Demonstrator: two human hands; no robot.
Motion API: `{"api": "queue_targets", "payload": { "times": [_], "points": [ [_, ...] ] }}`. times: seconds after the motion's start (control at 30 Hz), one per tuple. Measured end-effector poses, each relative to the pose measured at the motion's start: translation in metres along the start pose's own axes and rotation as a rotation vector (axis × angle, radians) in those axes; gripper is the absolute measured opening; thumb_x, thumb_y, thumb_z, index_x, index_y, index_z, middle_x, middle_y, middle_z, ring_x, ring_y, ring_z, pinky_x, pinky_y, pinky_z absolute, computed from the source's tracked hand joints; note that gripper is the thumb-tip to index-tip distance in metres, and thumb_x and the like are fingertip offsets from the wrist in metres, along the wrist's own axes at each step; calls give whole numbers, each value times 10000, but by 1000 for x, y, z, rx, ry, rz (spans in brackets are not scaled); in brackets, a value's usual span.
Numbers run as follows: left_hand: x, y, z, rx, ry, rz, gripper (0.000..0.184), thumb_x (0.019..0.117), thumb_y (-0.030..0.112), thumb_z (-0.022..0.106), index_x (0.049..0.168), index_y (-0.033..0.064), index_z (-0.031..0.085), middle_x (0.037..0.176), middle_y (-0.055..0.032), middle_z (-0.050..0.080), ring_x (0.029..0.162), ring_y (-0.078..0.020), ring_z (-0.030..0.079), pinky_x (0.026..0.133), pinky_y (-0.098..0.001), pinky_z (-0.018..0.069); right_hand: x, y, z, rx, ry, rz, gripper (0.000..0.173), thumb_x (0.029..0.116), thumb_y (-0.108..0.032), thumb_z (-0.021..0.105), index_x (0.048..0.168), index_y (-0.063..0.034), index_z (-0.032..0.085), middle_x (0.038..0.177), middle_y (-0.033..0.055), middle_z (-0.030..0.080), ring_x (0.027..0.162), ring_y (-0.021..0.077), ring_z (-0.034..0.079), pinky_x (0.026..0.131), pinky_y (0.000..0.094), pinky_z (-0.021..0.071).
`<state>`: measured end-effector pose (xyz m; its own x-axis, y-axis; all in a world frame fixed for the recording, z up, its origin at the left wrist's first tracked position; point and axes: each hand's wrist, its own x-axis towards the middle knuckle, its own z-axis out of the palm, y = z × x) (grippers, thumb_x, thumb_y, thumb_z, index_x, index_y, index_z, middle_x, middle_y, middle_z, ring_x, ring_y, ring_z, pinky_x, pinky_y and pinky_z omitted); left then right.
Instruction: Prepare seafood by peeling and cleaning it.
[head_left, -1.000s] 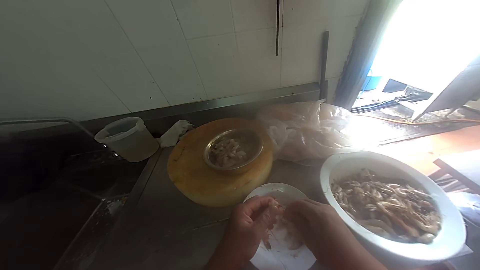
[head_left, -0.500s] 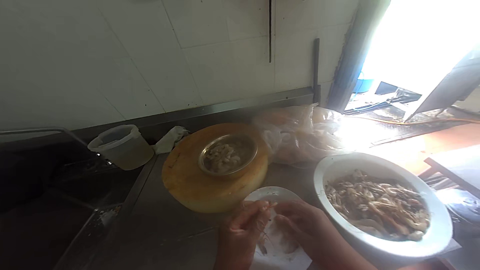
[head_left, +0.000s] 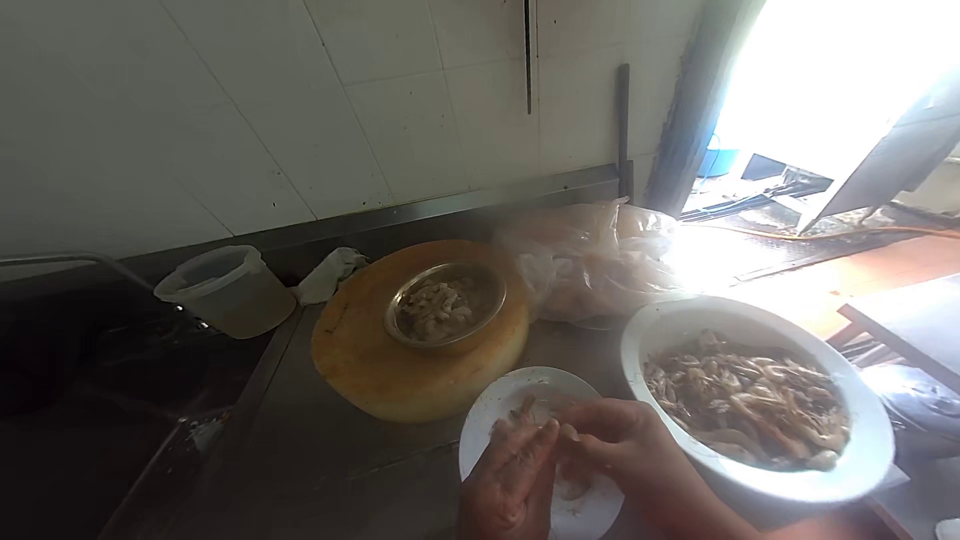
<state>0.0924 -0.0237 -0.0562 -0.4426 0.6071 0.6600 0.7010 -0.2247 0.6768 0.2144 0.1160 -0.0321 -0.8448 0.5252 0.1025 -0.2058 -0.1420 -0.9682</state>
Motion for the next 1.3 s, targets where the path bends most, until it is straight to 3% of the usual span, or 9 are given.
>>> {"api": "queue_targets", "payload": {
  "times": [0.2, 0.27, 0.4, 0.53, 0.67, 0.8, 0.93, 1.17, 1.3],
  "points": [
    [-1, 8, 2, -157, -13, -124, 199, 895, 44, 771, 1091, 14, 789, 1085, -97, 758, 1003, -165, 733, 896, -300, 630, 1, 1, 0, 64, 67, 60, 84, 858, -61, 762, 918, -4, 749, 831, 127, 735, 717, 220, 736, 661, 385, 655],
    [1, 14, -1, -327, -25, -342, 213, 897, 53, 776, 1102, -3, 784, 1046, -114, 760, 915, -177, 744, 808, -304, 649, 1, 4, -1, 53, 52, 36, 83, 865, -67, 761, 917, -4, 748, 824, 130, 734, 707, 221, 735, 652, 381, 654],
    [8, 15, -8, -902, -35, -833, 200, 960, 42, 686, 1118, -74, 726, 928, -197, 743, 784, -241, 742, 763, -395, 643, 2, 8, 0, -25, 31, -36, 59, 874, -94, 741, 891, -37, 741, 784, 65, 708, 658, 150, 689, 584, 317, 613],
    [13, 11, -11, -1169, -49, -1013, 195, 1011, 123, 630, 1089, -44, 694, 842, -136, 686, 698, -185, 682, 692, -373, 621, 1, 10, 0, -66, -14, -31, 76, 924, -108, 687, 942, -40, 717, 825, 73, 701, 662, 171, 690, 550, 338, 613],
    [15, 12, -10, -1048, -26, -1025, 205, 1041, 126, 572, 1071, -50, 675, 841, -148, 676, 707, -198, 679, 690, -384, 622, 0, 12, -1, -185, -53, -152, 146, 989, -151, 701, 1067, -28, 707, 940, 82, 726, 745, 196, 725, 604, 347, 650],
    [6, 6, -4, -517, -20, -760, 249, 958, 147, 721, 1154, -4, 747, 1034, -144, 719, 840, -239, 724, 747, -364, 651, -1, 16, -2, -409, 27, -262, 47, 935, -101, 722, 975, -87, 743, 894, -2, 729, 702, 107, 701, 586, 275, 628],
    [5, 9, -6, -471, -108, -606, 263, 1018, 162, 644, 1174, -35, 720, 1056, -149, 740, 860, -260, 753, 776, -403, 668, 0, 17, 1, -690, 87, -365, 46, 904, -185, 762, 923, -152, 736, 889, -56, 697, 769, 22, 680, 638, 191, 609],
    [7, 2, -5, -222, -79, -497, 160, 992, 172, 674, 1046, 49, 761, 912, -47, 731, 754, -155, 717, 685, -288, 642, 4, 23, 4, -834, 144, -466, 100, 848, -190, 783, 879, -145, 699, 847, -48, 668, 731, 3, 658, 628, 182, 599],
    [9, 4, -11, -196, -36, -471, 174, 1014, 162, 636, 1054, 39, 752, 883, -60, 720, 743, -191, 718, 676, -323, 649, 9, 25, -4, -951, 303, -439, 46, 821, -206, 734, 839, -175, 704, 791, -84, 663, 685, -28, 630, 589, 165, 563]
  ]
}}
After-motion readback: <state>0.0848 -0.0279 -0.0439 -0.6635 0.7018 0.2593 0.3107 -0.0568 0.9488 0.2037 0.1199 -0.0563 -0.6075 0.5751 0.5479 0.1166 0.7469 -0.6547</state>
